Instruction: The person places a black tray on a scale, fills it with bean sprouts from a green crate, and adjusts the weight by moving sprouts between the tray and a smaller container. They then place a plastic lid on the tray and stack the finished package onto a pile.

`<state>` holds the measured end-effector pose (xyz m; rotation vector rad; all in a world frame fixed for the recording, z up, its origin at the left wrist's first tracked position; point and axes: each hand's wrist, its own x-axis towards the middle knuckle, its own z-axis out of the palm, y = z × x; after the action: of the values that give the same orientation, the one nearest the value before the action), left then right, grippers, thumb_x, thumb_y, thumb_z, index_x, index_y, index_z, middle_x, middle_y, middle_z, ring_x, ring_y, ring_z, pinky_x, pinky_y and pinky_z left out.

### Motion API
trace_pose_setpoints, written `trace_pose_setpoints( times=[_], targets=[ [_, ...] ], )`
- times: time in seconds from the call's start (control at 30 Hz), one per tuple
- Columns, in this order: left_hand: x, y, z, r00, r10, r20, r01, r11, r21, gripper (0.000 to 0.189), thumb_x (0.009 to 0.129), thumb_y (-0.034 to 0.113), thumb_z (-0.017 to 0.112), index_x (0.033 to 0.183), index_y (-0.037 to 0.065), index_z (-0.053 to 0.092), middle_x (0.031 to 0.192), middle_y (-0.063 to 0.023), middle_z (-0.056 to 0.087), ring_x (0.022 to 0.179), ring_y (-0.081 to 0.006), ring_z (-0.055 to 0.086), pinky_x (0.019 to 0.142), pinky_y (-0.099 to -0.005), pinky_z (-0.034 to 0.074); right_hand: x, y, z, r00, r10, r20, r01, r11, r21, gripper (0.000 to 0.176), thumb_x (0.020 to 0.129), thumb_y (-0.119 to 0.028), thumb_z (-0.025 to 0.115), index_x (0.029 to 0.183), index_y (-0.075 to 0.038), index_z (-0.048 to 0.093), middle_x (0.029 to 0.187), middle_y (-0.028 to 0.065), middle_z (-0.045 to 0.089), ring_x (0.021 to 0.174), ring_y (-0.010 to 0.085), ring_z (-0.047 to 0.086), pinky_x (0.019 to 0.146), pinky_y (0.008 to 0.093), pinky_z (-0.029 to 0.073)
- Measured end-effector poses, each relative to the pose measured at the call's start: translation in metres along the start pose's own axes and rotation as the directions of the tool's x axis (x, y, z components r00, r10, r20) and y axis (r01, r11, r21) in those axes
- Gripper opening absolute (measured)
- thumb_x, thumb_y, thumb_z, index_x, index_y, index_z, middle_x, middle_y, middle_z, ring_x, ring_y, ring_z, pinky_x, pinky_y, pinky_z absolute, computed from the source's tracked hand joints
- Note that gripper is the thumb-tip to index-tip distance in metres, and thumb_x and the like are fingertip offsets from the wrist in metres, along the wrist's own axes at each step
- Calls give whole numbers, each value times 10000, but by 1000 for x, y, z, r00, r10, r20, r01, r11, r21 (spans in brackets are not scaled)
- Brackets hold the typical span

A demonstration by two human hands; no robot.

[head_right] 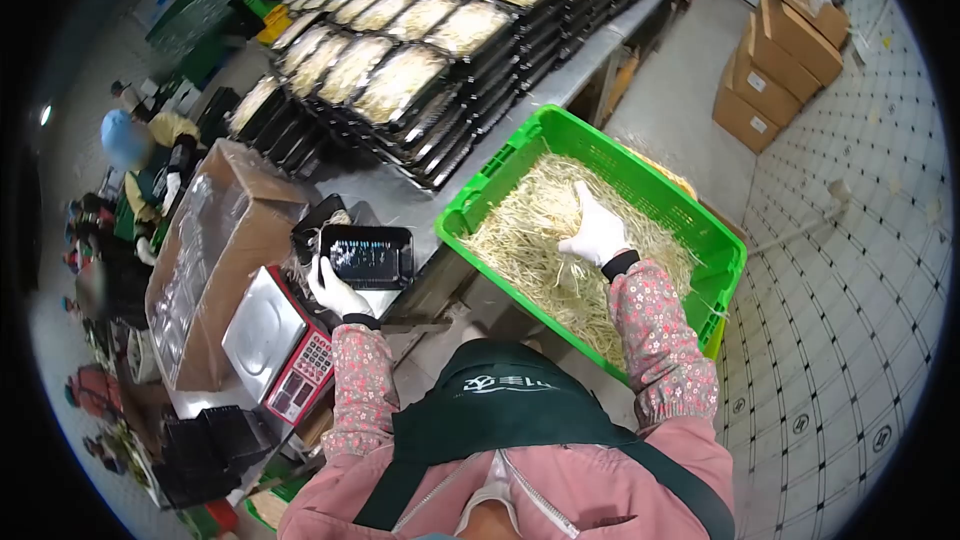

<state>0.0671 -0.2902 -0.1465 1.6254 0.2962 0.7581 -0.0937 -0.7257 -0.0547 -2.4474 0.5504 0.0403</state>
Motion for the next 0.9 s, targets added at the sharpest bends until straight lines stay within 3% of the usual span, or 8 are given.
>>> trace_pose_setpoints(
  times=[0.17, 0.23, 0.33, 0.47, 0.6, 0.77, 0.83, 0.9],
  targets=[
    [-1, 147, 9, 904, 416, 94, -424, 853, 304, 377, 958, 136, 547, 1306, -4, 518, 1367, -210, 509, 1289, -327, 470, 1101, -445, 345, 32, -107, 29, 887, -461, 28, 456, 865, -207, 960, 597, -304, 801, 1418, -14, 398, 1197, 219, 609, 1106, 358, 601, 949, 404, 483],
    [-5, 170, 10, 741, 637, 213, -668, 668, 328, 422, 932, 170, 573, 1327, 34, 513, 1475, -195, 390, 1347, -363, 399, 1105, -502, 319, 33, -172, 45, 826, -551, 115, 559, 779, -283, 859, 608, -290, 786, 1352, -12, 457, 1128, 201, 619, 1054, 348, 610, 903, 423, 497],
    [-4, 161, -2, 626, 623, 469, -779, 523, 344, 573, 872, 248, 621, 1404, 88, 482, 1513, -209, 324, 1390, -424, 294, 1072, -507, 322, 25, -261, 85, 711, -675, 194, 693, 629, -352, 632, 619, -273, 761, 1155, -18, 545, 987, 168, 618, 938, 327, 623, 786, 442, 517],
    [27, 112, -67, 761, 384, 523, -608, 704, 367, 541, 907, 221, 575, 1403, 34, 466, 1492, -218, 365, 1380, -407, 303, 1126, -489, 275, 12, -354, 165, 529, -824, 204, 837, 467, -284, 394, 673, -251, 699, 974, -11, 616, 920, 179, 634, 853, 333, 642, 720, 446, 533],
    [74, 58, -160, 961, 116, 253, -145, 984, 100, 475, 1001, 179, 474, 1431, -11, 406, 1476, -214, 398, 1395, -346, 333, 1168, -406, 240, -21, -446, 233, 299, -912, 281, 953, 299, -43, 741, 621, -305, 756, 1258, -9, 519, 1031, 175, 622, 985, 337, 617, 834, 425, 516],
    [127, -12, -258, 938, -163, 305, 133, 984, 118, 595, 1023, 311, 443, 1473, -49, 295, 1515, -234, 334, 1426, -344, 284, 1188, -404, 178, -38, -526, 317, 173, -802, 572, 980, 200, -17, 818, 580, -295, 785, 1313, -62, 507, 1075, 162, 612, 1027, 334, 598, 889, 431, 489],
    [145, -4, -279, 972, 99, 214, -202, 819, 537, 670, 963, 309, 522, 1477, -44, 279, 1491, -274, 341, 1394, -405, 309, 1168, -447, 214, -43, -534, 351, 81, -812, 578, 996, 81, -25, 846, 589, -318, 791, 1335, -63, 485, 1105, 161, 597, 1045, 329, 586, 882, 432, 483],
    [161, 10, -288, 915, 242, 322, -385, 759, 526, 674, 929, 301, 548, 1471, -22, 312, 1474, -256, 376, 1370, -398, 350, 1154, -456, 241, -47, -537, 376, -4, -899, 439, 991, 54, 120, 815, 613, -357, 782, 1310, -56, 486, 1116, 158, 585, 1041, 333, 578, 873, 435, 475]
  ],
)
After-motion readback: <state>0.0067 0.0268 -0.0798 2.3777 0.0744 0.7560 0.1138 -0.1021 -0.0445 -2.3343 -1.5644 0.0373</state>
